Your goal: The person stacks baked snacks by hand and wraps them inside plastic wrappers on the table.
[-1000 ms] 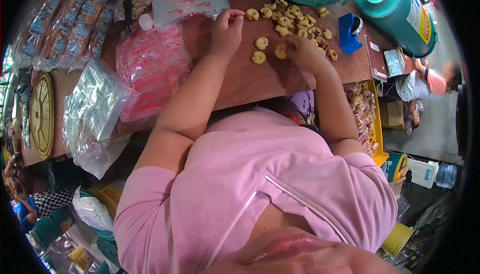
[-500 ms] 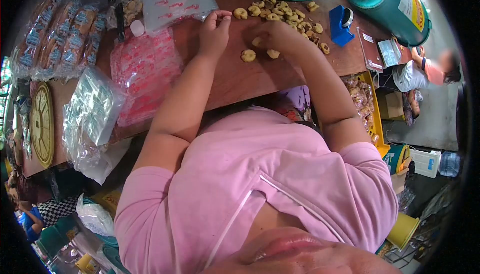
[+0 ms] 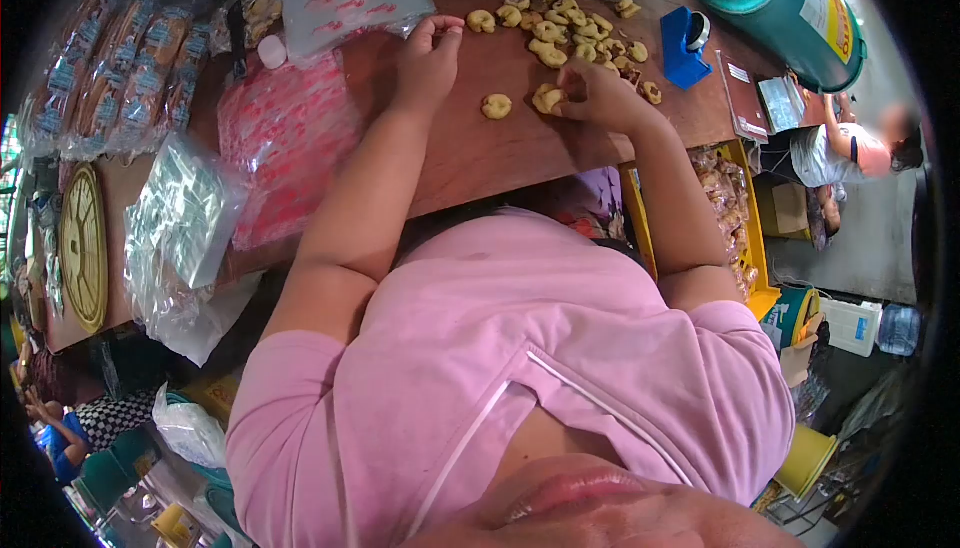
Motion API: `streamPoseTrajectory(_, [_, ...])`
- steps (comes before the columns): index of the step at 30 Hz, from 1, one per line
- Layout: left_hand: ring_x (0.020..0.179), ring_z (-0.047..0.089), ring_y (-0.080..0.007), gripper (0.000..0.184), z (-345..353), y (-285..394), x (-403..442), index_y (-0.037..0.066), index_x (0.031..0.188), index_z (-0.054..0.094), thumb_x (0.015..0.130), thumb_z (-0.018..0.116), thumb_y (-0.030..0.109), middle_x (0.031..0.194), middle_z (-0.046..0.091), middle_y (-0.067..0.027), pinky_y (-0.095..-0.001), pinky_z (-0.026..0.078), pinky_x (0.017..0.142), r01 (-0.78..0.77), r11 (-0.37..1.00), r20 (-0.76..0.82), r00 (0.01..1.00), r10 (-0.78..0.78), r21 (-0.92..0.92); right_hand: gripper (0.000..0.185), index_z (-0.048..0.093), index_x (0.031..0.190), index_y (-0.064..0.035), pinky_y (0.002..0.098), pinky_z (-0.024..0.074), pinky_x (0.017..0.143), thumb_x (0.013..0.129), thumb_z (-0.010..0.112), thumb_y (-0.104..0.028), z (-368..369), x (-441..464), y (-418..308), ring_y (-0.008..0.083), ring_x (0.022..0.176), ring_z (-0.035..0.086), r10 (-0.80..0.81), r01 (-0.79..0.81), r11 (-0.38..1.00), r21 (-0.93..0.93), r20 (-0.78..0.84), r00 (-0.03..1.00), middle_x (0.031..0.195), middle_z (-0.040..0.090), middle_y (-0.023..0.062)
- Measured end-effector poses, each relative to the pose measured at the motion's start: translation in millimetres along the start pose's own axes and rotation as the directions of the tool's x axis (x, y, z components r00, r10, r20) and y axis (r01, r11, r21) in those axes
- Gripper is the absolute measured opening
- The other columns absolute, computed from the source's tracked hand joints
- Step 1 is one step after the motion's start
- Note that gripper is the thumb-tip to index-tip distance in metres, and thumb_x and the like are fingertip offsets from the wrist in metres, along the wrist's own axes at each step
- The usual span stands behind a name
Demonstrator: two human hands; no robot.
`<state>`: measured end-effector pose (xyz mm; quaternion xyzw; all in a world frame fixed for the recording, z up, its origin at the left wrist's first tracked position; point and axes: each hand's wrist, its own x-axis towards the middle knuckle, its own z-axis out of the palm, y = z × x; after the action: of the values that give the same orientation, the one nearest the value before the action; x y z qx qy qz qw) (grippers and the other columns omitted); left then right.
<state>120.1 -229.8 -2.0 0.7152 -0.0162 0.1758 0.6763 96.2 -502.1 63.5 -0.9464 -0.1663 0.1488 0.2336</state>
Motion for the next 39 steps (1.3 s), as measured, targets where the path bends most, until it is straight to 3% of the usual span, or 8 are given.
streamPoseTrajectory(13, [0.084,0.060,-0.0107,0.014,2,-2,1,0.005,0.103,0.071,0.097,0.067,0.018,0.090,0.067,-0.0012,-0.0281,0.050,0.079,-0.056,0.998,-0.009,0.998,0.056,-0.006,0.041,0.065,0.119,-0.0021,0.0316,0.0544,0.083,0.083,0.080,-0.013,20,7,-63,0.0155,0.092,0.067,-0.263,0.248,0.927,0.282,0.016,0.965,0.102,0.071,0.0085])
streamPoseTrajectory(20, [0.084,0.059,-0.0098,0.014,3,-2,-2,0.004,0.102,0.070,0.096,0.066,0.016,0.091,0.067,-0.0011,-0.0276,0.050,0.077,-0.050,0.998,-0.011,0.999,0.050,-0.046,0.041,0.063,0.113,-0.0036,0.0381,0.0489,0.096,0.077,0.080,-0.012,31,-5,-66,0.0299,0.108,0.063,-0.241,0.236,0.960,0.152,0.010,0.971,0.110,0.066,0.0151])
streamPoseTrajectory(25, [0.085,0.062,-0.0111,0.016,1,13,-4,0.005,0.107,0.070,0.098,0.064,0.017,0.096,0.068,-0.0018,-0.0284,0.051,0.078,0.001,0.998,0.065,0.998,-0.005,0.062,0.047,0.058,0.120,-0.0034,0.0391,0.0476,0.101,0.078,0.079,-0.009,50,-20,-62,0.0327,0.116,0.059,-0.313,0.340,0.929,0.144,-0.183,0.932,0.117,0.060,0.0158])
streamPoseTrajectory(28, [0.088,0.066,-0.0145,0.030,10,6,-8,0.006,0.114,0.066,0.106,0.057,0.033,0.103,0.069,-0.0029,-0.0310,0.055,0.081,0.307,0.910,0.242,0.940,-0.242,-0.280,0.050,0.056,0.123,-0.0031,0.0403,0.0481,0.102,0.079,0.079,-0.007,52,-19,-65,0.0337,0.118,0.058,-0.329,0.374,0.926,0.059,-0.359,0.873,0.120,0.058,0.0162])
streamPoseTrajectory(31, [0.092,0.068,-0.0164,0.050,15,13,-23,0.008,0.116,0.064,0.108,0.044,0.053,0.107,0.069,-0.0030,-0.0342,0.057,0.081,0.712,0.526,0.649,0.678,-0.345,-0.465,0.052,0.057,0.124,-0.0029,0.0418,0.0502,0.101,0.079,0.080,-0.007,53,-15,-71,0.0352,0.119,0.058,-0.355,0.432,0.899,0.067,-0.465,0.811,0.123,0.056,0.0165])
streamPoseTrajectory(34, [0.108,0.068,-0.0240,0.070,23,9,-32,0.009,0.121,0.067,0.104,0.034,0.068,0.117,0.070,-0.0103,-0.0435,0.054,0.096,0.810,0.430,0.724,0.565,-0.395,-0.398,0.050,0.059,0.123,-0.0031,0.0433,0.0531,0.098,0.078,0.081,-0.006,54,-9,-73,0.0366,0.118,0.058,-0.356,0.398,0.918,0.002,-0.442,0.823,0.127,0.055,0.0167])
streamPoseTrajectory(37, [0.109,0.068,-0.0224,0.070,21,0,-32,0.009,0.121,0.067,0.102,0.037,0.070,0.118,0.070,-0.0095,-0.0430,0.054,0.096,0.728,0.538,0.659,0.656,-0.367,-0.426,0.048,0.062,0.121,-0.0047,0.0433,0.0543,0.096,0.078,0.082,-0.007,58,-5,-74,0.0370,0.119,0.058,-0.400,0.417,0.906,-0.072,-0.464,0.790,0.128,0.055,0.0167])
streamPoseTrajectory(39, [0.093,0.067,-0.0174,0.060,21,1,-32,0.010,0.114,0.064,0.104,0.040,0.064,0.105,0.067,-0.0060,-0.0337,0.054,0.080,0.731,0.570,0.647,0.647,-0.403,-0.375,0.048,0.063,0.121,-0.0058,0.0433,0.0531,0.098,0.078,0.083,-0.008,61,-2,-74,0.0364,0.120,0.058,-0.429,0.456,0.888,-0.068,-0.485,0.762,0.128,0.056,0.0162])
